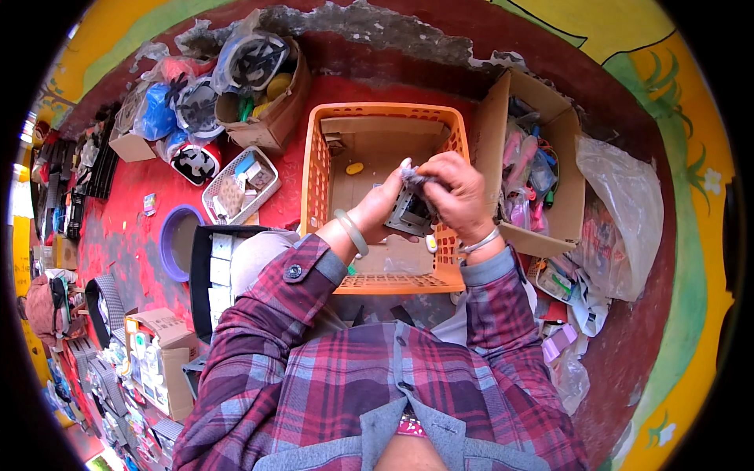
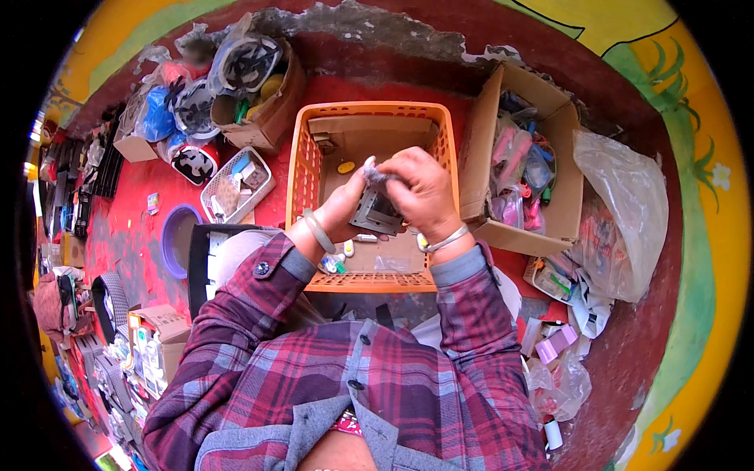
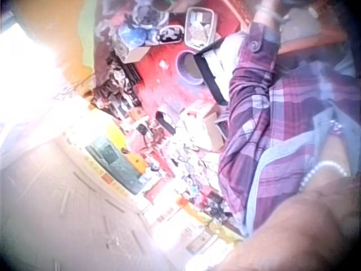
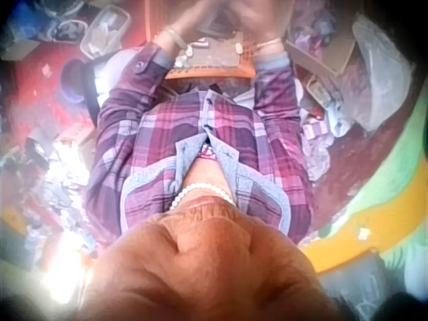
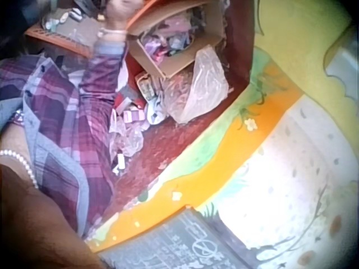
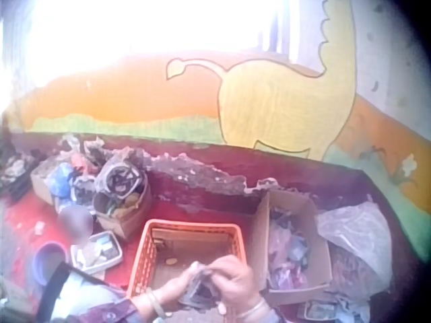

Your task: The person wipes various small electrical or mechanical components with a cloth, handling items one at a time from an orange basket and placing some into a compartmentalized tray.

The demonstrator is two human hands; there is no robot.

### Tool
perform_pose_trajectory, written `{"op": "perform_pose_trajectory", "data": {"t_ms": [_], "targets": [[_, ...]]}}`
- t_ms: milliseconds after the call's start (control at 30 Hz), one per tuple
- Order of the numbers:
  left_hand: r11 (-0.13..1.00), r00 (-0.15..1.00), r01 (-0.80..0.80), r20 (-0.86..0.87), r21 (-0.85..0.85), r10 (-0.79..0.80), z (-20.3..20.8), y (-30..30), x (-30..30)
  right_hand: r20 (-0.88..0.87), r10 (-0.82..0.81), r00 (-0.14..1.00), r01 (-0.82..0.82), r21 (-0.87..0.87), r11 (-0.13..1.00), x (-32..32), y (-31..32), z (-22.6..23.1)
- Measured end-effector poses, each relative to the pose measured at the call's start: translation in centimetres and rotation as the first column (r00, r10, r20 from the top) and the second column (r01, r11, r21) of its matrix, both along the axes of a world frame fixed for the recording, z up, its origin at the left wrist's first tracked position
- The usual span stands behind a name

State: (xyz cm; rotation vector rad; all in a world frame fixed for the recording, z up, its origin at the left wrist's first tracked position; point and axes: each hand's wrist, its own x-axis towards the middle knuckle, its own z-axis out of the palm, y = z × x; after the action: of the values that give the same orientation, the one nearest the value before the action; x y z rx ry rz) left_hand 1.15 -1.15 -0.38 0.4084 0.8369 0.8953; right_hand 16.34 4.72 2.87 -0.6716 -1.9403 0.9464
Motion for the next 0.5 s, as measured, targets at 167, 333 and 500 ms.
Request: {"op": "perform_pose_trajectory", "data": {"t_ms": [167,333,500], "targets": [[0.994,0.860,0.016,0.506,0.111,-0.071,2.3,0.1,-0.7,-0.564,-0.303,0.768,-0.136,-0.606,0.784,3.3,3.5,-1.3],[0.991,0.745,-0.002,0.662,0.133,-0.087,2.7,-0.1,-1.4,-0.526,-0.427,0.735,-0.087,-0.698,0.711,4.0,4.0,-2.2],[0.988,0.763,-0.030,0.642,0.152,-0.076,2.9,-0.1,-1.8,-0.521,-0.458,0.720,-0.201,-0.788,0.581,3.9,3.7,-2.3]]}}
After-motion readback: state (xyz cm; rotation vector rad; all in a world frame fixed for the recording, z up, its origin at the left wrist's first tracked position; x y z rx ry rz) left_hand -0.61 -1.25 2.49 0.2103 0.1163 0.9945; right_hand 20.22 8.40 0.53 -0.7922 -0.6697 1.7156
